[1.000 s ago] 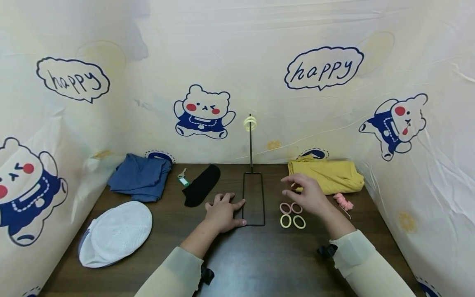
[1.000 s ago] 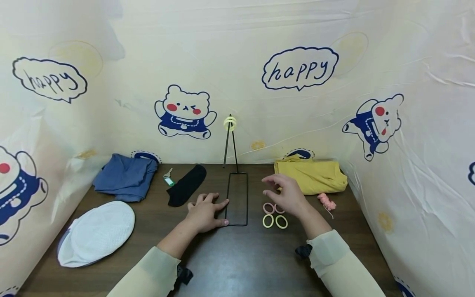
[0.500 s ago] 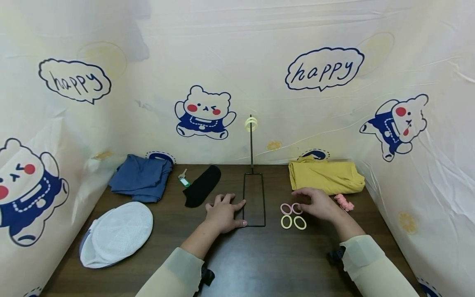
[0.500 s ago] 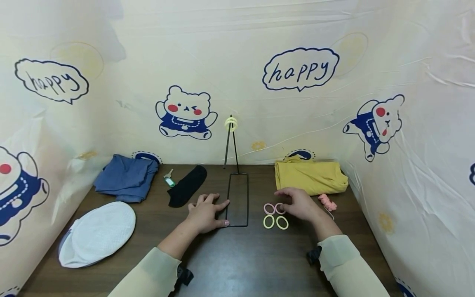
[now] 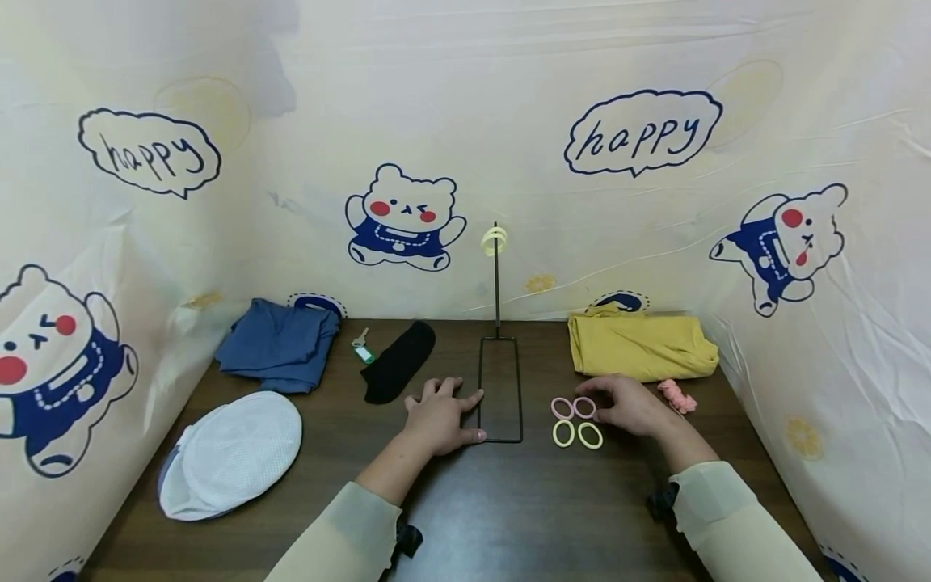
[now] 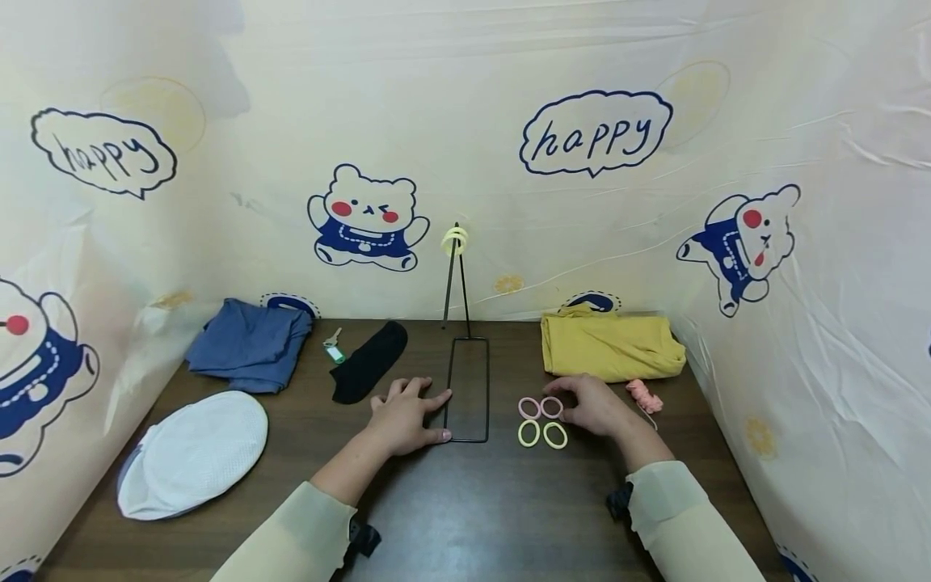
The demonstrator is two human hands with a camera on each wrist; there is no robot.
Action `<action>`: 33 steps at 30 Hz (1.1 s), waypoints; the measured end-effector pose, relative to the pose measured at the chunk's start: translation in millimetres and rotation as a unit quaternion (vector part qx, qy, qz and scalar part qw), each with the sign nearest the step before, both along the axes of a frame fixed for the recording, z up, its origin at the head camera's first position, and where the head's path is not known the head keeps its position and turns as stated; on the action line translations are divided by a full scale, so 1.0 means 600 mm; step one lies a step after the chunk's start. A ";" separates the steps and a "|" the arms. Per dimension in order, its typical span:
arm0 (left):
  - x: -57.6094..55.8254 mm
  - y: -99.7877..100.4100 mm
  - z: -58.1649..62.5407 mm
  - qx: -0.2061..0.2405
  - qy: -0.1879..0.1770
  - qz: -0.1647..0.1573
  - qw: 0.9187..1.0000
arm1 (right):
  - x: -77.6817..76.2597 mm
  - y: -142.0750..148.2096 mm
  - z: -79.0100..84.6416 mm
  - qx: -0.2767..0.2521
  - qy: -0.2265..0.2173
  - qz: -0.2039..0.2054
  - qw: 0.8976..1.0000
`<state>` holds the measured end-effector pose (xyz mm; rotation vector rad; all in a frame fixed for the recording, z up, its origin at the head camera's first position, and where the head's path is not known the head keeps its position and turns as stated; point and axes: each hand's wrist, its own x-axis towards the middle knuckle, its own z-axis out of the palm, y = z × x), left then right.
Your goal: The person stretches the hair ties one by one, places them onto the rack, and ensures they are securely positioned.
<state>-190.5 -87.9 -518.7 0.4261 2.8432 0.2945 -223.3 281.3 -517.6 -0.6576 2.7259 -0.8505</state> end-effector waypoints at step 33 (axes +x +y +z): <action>0.001 0.002 0.003 0.003 -0.006 0.005 1.000 | 0.021 -0.063 0.087 -0.099 0.208 0.004 0.973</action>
